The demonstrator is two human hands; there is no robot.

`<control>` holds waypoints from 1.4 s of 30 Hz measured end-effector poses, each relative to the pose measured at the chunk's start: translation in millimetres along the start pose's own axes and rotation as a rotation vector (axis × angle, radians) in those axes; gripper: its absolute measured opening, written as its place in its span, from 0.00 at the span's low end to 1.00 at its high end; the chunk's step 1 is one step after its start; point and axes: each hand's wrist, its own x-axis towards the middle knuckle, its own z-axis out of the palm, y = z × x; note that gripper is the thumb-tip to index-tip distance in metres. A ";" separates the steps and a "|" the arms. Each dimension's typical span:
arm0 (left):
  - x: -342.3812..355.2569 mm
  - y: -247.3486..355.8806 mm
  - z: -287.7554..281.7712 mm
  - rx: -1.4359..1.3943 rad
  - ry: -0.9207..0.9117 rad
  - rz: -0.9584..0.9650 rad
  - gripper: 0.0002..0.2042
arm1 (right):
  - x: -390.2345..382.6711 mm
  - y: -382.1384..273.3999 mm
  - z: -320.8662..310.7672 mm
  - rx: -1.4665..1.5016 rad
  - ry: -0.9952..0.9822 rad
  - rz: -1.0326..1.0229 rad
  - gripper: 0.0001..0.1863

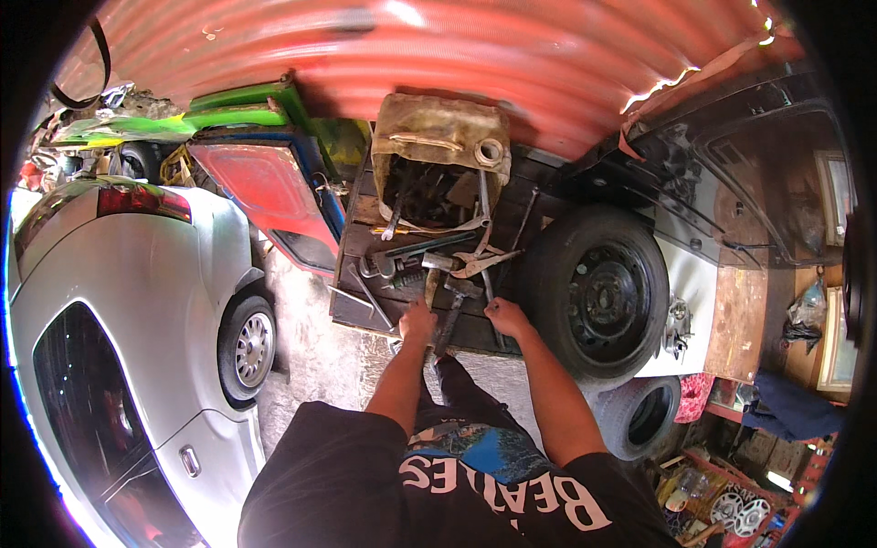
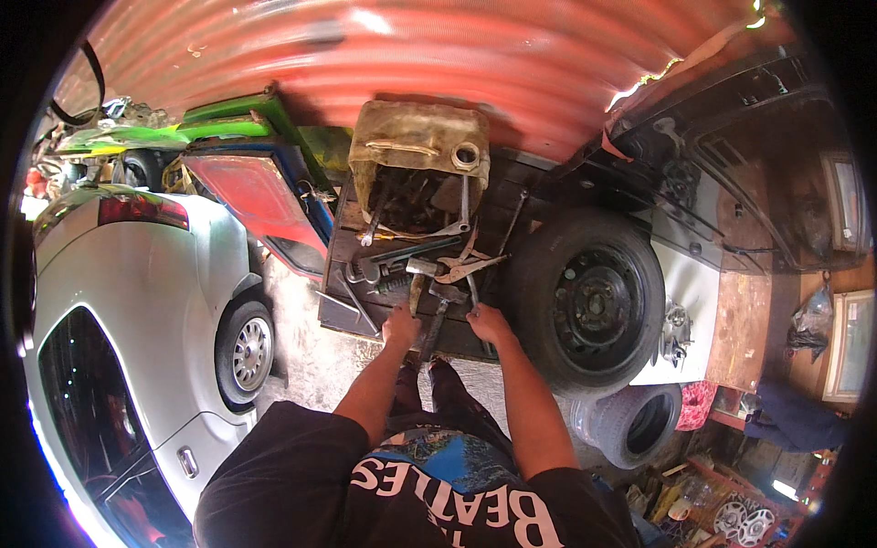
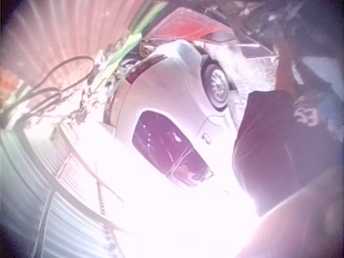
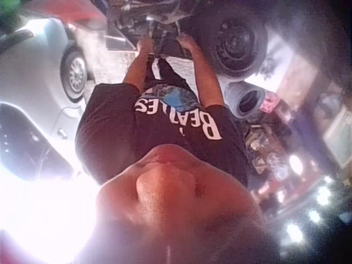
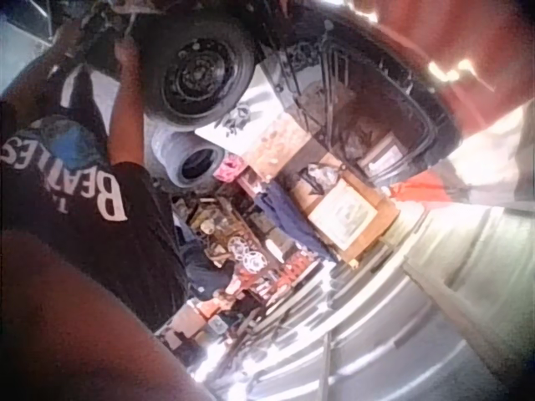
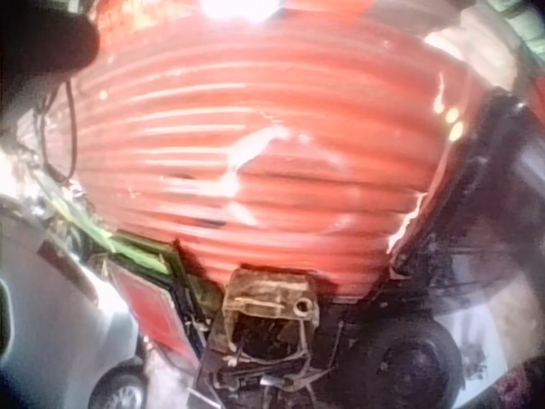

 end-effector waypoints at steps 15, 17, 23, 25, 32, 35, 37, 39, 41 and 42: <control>26.0 -16.3 -14.9 0.215 0.374 0.145 0.13 | 5.0 34.7 28.7 0.024 0.058 0.017 0.19; 38.4 -18.1 -19.4 0.322 0.510 0.171 0.12 | 6.2 34.6 29.3 0.040 0.070 0.039 0.19; 62.3 -27.4 -22.9 0.417 0.383 0.206 0.11 | 4.4 30.9 27.8 0.007 0.032 0.032 0.19; 63.7 -28.6 -18.2 0.291 0.294 0.150 0.11 | -0.3 34.1 27.4 0.021 0.063 -0.020 0.19; 51.8 -46.2 -31.4 0.112 0.132 0.156 0.18 | 6.1 36.1 23.5 -0.023 -0.045 0.091 0.21; 31.4 -34.2 -54.0 0.049 0.094 0.212 0.19 | 10.7 34.8 26.3 -0.069 0.043 -0.063 0.21; 21.4 -19.6 -70.5 0.056 0.080 0.296 0.20 | 22.7 26.4 25.4 -0.035 0.090 -0.148 0.23; 14.7 -3.0 -84.7 0.085 0.079 0.387 0.21 | 33.9 13.7 20.5 0.111 0.069 -0.149 0.24; 7.4 16.3 -105.3 0.060 0.061 0.485 0.21 | 38.6 -23.5 10.2 0.372 -0.034 -0.075 0.26; 4.5 24.1 -112.4 0.046 0.050 0.531 0.21 | 37.9 -40.6 6.3 0.547 -0.039 -0.048 0.26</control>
